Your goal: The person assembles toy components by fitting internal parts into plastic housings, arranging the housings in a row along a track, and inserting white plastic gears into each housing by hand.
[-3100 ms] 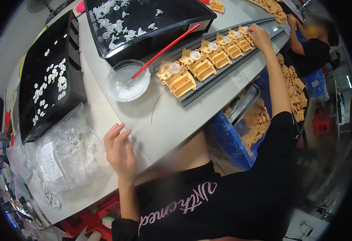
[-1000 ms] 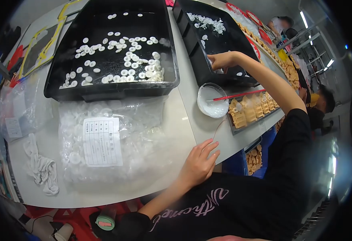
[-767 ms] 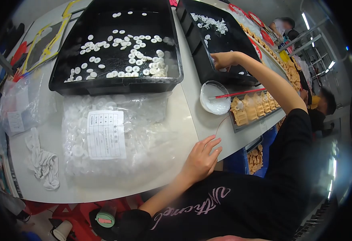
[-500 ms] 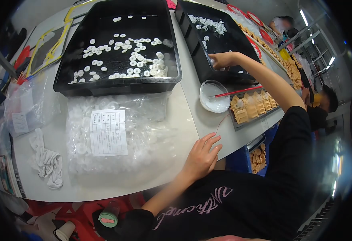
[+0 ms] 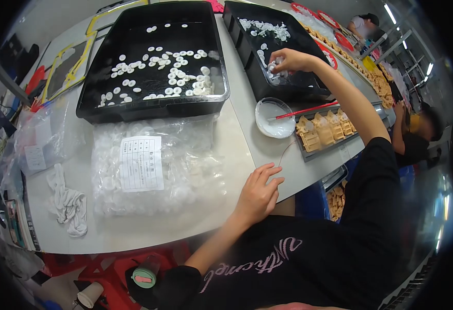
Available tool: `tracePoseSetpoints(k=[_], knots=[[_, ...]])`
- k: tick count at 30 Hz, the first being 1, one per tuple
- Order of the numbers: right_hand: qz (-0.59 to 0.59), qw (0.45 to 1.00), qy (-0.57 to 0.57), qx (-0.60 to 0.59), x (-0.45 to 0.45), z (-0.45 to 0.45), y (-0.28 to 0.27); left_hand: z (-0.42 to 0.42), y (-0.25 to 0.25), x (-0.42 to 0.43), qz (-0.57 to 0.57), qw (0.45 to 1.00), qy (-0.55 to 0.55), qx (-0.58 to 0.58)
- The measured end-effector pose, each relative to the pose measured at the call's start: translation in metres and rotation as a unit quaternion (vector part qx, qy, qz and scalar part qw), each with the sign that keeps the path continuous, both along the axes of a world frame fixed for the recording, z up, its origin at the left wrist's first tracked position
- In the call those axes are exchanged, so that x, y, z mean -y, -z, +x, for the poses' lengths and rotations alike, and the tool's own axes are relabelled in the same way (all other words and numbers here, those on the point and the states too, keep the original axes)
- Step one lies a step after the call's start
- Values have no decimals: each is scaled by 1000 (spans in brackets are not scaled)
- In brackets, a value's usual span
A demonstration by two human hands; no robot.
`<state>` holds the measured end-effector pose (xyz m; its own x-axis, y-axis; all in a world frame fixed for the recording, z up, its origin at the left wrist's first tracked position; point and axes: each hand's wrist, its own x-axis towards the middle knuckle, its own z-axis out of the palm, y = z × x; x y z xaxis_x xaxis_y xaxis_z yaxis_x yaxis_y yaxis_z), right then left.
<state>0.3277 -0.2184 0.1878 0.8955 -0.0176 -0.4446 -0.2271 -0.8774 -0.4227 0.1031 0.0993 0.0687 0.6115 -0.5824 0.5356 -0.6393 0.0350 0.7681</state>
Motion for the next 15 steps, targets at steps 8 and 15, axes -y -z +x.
tracePoseSetpoints(k=[8,15], knots=[[-11,998,-28,60,-22,-26,-53,1,1,-1,-43,994,-4,-104],[32,970,-210,115,-103,-104,-79,18,-14,-2,-259,790,174,-528]])
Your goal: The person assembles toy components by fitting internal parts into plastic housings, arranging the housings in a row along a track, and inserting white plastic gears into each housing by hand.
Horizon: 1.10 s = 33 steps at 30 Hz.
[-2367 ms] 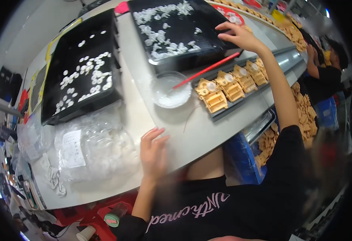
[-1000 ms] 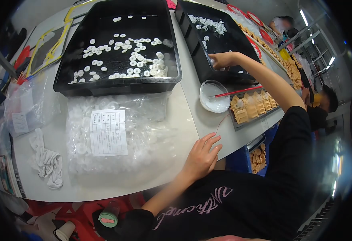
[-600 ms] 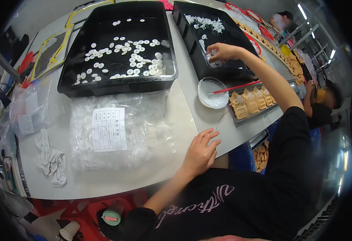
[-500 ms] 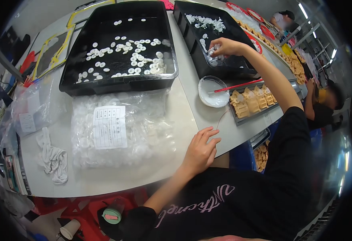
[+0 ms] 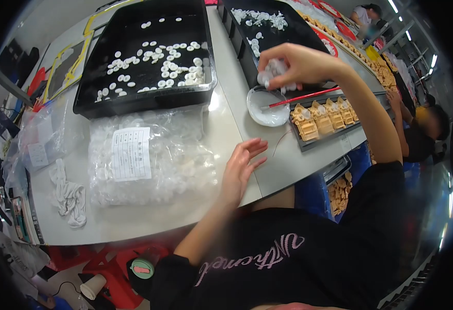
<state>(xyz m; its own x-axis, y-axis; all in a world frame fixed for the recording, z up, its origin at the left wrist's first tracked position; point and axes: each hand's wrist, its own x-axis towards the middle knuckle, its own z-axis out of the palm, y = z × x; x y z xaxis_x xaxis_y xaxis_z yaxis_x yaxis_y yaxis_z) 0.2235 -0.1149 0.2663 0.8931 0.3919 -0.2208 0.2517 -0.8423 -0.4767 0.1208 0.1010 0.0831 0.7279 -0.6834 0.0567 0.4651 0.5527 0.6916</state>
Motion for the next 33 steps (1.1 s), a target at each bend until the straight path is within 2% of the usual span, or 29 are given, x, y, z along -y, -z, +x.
tracePoseSetpoints(k=[1,3,5,6,9,12,14,16,19,22,25,28,31,33], knots=[[6,995,-86,46,-4,-10,9,2,0,3,-69,994,23,-83],[5,985,40,-169,-41,-41,-2,8,-16,6,-116,968,101,-200],[31,992,-57,-106,-47,-60,21,13,-31,11,-188,917,153,-317],[19,992,-64,-106,-52,-68,28,15,-25,15,-201,909,174,-321],[-7,993,-92,-67,-51,-83,52,12,-40,19,-140,925,129,-328],[-24,994,-105,-26,-46,-97,61,19,2,29,-146,935,159,-283],[-45,994,-100,17,-44,-106,65,19,6,32,-95,947,134,-276],[-77,990,-85,81,-41,-116,70,14,-9,36,24,954,47,-295],[-123,982,-51,131,-43,-127,75,15,-11,42,-11,965,44,-258],[-125,958,-27,255,-39,-138,84,16,-15,49,-18,965,68,-253],[-114,940,-3,323,-31,-147,94,17,-9,54,-11,969,71,-238],[-96,928,11,361,-24,-155,102,20,4,59,-56,959,99,-259],[-67,902,-4,426,-17,-159,113,20,6,70,-79,963,117,-230],[-62,889,13,453,-15,-163,121,23,12,73,-154,944,165,-239]])
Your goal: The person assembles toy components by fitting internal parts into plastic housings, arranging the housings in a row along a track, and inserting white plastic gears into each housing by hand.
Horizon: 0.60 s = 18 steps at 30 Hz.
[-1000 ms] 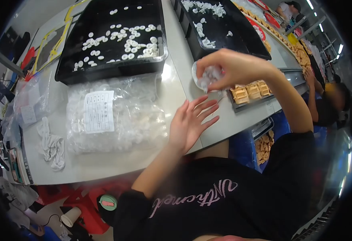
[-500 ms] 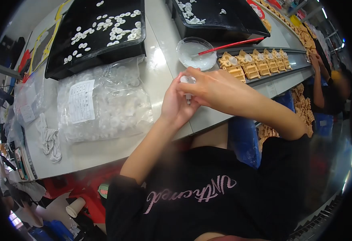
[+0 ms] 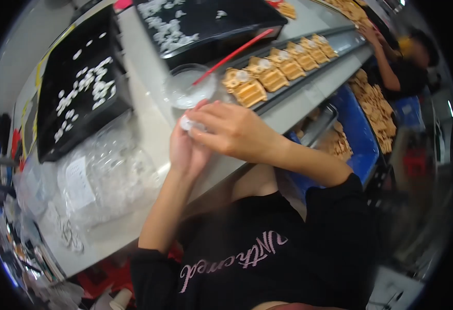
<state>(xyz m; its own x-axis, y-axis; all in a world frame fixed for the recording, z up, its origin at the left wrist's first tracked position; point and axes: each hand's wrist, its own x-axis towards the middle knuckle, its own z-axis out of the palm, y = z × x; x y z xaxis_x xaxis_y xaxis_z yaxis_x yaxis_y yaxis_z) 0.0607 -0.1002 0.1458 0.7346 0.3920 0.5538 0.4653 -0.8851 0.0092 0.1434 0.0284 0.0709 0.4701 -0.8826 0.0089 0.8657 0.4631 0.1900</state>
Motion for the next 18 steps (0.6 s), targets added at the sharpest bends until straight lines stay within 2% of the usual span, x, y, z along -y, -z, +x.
tracePoseSetpoints(k=[1,4,7,10,13,15,16,18], knots=[[8,1000,6,14,1,-2,5,1,3,0,-38,999,16,-13],[38,998,16,46,4,-6,20,0,7,3,-19,1000,12,-19],[89,994,31,62,6,-7,30,0,16,2,-47,995,40,-77],[167,982,45,73,13,-13,30,-1,21,1,-68,995,65,-38],[274,953,92,94,39,-24,30,-7,8,3,78,991,20,-111],[343,917,182,92,57,-32,28,-7,10,5,93,989,25,-109],[311,917,219,121,72,-33,30,-7,11,6,99,989,28,-108],[372,884,251,132,95,-27,40,-8,6,8,132,986,27,-97]])
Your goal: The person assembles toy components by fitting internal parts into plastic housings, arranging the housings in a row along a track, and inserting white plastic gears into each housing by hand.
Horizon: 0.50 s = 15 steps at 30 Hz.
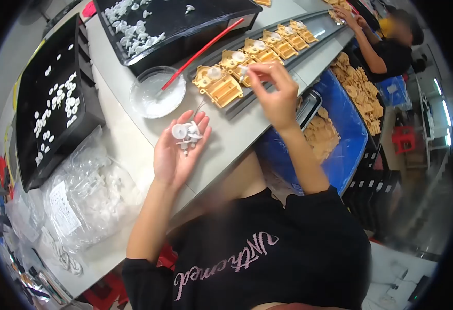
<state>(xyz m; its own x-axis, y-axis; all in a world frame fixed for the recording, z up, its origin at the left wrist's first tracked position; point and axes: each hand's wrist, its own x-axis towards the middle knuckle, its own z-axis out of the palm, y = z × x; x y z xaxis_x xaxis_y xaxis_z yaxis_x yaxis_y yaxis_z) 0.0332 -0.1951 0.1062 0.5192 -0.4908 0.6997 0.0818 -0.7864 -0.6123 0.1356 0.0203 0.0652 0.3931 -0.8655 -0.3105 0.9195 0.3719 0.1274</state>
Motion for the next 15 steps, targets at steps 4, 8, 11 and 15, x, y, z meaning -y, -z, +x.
tracePoseSetpoints(k=[4,8,11,15], knots=[[-22,999,-40,-17,21,24,6,-5,2,1,8,999,28,41],[-30,992,-104,-59,17,49,12,-6,1,2,13,997,45,69],[-93,986,-104,-90,10,57,8,-4,6,0,-17,997,51,56],[-123,974,-101,-159,8,59,12,-3,6,0,-25,997,56,50]])
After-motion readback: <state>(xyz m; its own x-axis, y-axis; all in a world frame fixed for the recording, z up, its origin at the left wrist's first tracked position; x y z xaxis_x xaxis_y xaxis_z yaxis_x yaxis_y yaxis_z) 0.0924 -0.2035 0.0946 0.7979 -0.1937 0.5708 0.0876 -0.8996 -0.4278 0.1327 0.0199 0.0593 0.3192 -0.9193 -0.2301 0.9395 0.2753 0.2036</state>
